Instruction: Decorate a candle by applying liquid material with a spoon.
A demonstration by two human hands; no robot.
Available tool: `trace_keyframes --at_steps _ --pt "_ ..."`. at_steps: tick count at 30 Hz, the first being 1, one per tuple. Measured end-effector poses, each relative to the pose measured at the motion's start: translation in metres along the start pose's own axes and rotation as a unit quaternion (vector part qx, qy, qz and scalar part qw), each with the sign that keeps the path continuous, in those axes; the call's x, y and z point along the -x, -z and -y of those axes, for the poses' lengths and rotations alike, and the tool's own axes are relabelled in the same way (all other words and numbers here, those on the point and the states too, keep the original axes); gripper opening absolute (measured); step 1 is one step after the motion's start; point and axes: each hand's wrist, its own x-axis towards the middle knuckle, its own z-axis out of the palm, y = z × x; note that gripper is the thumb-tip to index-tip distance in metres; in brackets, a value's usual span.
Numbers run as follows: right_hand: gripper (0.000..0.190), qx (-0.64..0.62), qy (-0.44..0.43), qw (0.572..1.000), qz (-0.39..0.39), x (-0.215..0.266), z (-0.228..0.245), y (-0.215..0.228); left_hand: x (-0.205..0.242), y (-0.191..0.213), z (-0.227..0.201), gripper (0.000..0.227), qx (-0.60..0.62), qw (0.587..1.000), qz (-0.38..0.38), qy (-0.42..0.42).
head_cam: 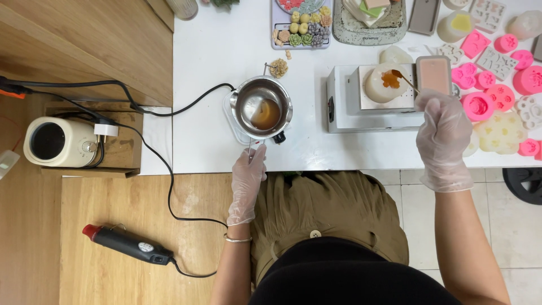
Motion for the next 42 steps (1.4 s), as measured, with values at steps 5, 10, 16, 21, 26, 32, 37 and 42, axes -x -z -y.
trace_keyframes --at_steps 5,10,16,21,26,32,37,42 --pt "0.029 -0.138 -0.079 0.984 -0.082 0.011 0.022 -0.015 0.001 0.0 0.001 0.035 0.016 1.0 -0.006 0.001" --pt "0.03 -0.503 -0.272 0.811 -0.126 -0.015 0.079 -0.06 0.003 0.0 0.001 0.036 0.027 1.0 -0.011 -0.006" --pt "0.029 -0.478 -0.46 0.745 0.071 -0.019 0.096 -0.14 0.006 0.002 0.0 0.038 -0.029 0.999 -0.013 -0.006" --pt "0.033 -0.483 -0.427 0.751 0.144 -0.002 0.085 -0.182 0.005 0.002 0.003 0.042 -0.036 0.999 -0.003 -0.033" --pt "0.034 -0.481 -0.443 0.741 0.152 0.002 0.083 -0.193 0.005 0.003 0.005 0.043 -0.049 0.998 -0.001 -0.032" --pt "0.035 -0.471 -0.459 0.739 0.145 0.002 0.078 -0.197 0.005 0.003 0.002 0.043 -0.058 0.998 -0.002 -0.033" --pt "0.034 -0.509 -0.481 0.702 0.131 0.011 0.068 -0.206 0.007 0.002 -0.001 0.043 -0.08 0.996 -0.003 -0.033" --pt "0.034 -0.565 -0.489 0.654 0.117 0.008 0.07 -0.193 0.007 0.002 0.0 0.041 -0.054 0.998 -0.005 -0.037"
